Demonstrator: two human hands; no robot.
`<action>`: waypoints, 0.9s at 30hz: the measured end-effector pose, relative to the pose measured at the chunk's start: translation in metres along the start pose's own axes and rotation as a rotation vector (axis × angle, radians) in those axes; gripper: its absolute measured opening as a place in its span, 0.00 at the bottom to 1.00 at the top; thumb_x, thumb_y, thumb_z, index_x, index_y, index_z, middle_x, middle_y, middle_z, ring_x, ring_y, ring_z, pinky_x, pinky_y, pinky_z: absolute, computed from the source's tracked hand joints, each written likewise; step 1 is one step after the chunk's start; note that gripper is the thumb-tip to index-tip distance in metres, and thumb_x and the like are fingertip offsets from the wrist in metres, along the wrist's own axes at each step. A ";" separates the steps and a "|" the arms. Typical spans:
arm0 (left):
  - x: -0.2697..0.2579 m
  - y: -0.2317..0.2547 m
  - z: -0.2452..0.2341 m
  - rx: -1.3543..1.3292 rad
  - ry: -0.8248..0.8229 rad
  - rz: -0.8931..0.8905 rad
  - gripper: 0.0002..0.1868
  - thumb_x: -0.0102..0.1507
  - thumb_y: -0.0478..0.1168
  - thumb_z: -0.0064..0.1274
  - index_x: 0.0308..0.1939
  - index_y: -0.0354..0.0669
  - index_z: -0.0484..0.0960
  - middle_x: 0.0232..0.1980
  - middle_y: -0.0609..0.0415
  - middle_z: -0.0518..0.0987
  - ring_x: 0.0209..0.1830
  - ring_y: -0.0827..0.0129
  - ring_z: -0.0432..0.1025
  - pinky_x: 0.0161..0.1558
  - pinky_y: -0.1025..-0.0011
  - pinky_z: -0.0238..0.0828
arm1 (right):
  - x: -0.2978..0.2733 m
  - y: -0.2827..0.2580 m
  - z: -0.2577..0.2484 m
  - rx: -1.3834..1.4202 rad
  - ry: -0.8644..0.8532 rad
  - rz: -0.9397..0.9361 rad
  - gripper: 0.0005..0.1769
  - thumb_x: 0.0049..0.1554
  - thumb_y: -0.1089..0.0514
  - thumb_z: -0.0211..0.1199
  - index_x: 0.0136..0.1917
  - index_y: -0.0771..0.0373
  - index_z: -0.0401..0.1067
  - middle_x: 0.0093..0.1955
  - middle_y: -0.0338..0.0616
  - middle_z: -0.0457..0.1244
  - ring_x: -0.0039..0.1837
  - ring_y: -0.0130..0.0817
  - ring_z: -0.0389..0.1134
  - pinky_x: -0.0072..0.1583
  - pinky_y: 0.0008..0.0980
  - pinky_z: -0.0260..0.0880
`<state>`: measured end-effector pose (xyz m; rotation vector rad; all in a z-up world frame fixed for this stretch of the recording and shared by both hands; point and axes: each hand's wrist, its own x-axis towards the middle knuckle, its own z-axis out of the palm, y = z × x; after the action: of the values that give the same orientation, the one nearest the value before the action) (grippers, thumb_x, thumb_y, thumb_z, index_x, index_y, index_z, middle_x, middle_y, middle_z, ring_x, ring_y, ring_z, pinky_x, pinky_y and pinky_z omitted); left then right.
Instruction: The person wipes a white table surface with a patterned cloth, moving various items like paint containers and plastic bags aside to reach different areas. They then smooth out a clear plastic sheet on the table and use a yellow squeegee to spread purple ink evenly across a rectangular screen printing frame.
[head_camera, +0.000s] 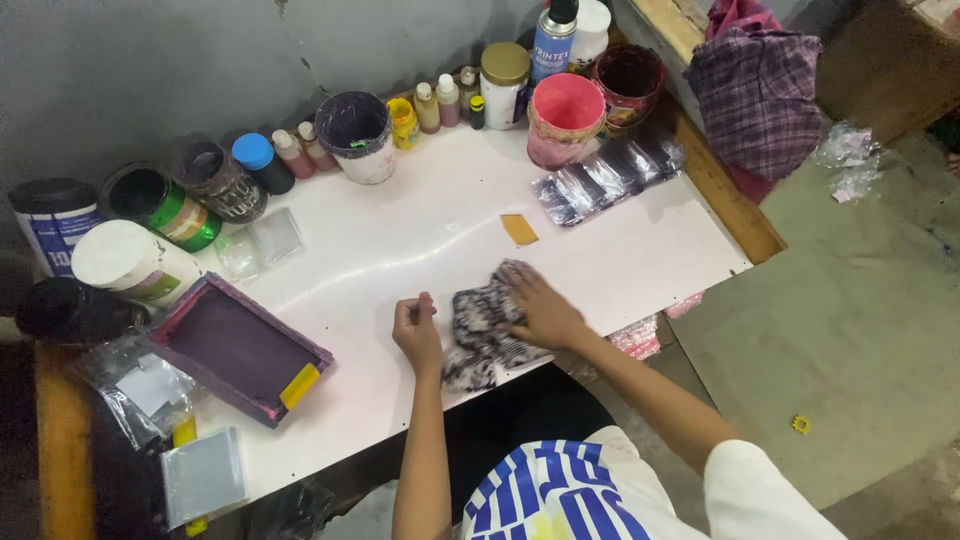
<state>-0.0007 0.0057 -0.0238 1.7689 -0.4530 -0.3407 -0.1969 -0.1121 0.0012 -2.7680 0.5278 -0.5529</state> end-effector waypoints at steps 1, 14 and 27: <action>0.000 -0.003 0.000 0.002 0.002 0.000 0.15 0.70 0.48 0.55 0.31 0.48 0.76 0.27 0.59 0.78 0.35 0.73 0.75 0.46 0.69 0.72 | 0.009 -0.010 0.003 0.003 0.001 -0.001 0.40 0.52 0.33 0.67 0.64 0.67 0.70 0.74 0.58 0.58 0.77 0.61 0.54 0.79 0.55 0.49; -0.005 -0.007 0.017 0.365 -0.436 0.396 0.10 0.70 0.39 0.47 0.34 0.43 0.71 0.30 0.49 0.71 0.37 0.55 0.74 0.41 0.62 0.74 | 0.042 -0.001 0.014 0.923 -0.310 0.948 0.62 0.51 0.09 0.42 0.74 0.62 0.65 0.73 0.61 0.59 0.77 0.57 0.55 0.75 0.55 0.54; -0.005 0.013 0.001 0.043 -0.190 0.349 0.33 0.71 0.59 0.50 0.17 0.42 0.71 0.34 0.59 0.76 0.46 0.71 0.72 0.50 0.71 0.69 | 0.042 -0.014 -0.035 0.658 -0.153 0.791 0.40 0.56 0.24 0.59 0.59 0.61 0.76 0.64 0.59 0.67 0.70 0.59 0.64 0.71 0.55 0.61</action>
<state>-0.0077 0.0045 -0.0120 1.6671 -0.8970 -0.2524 -0.1712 -0.1229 0.0500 -1.7681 1.0848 -0.2463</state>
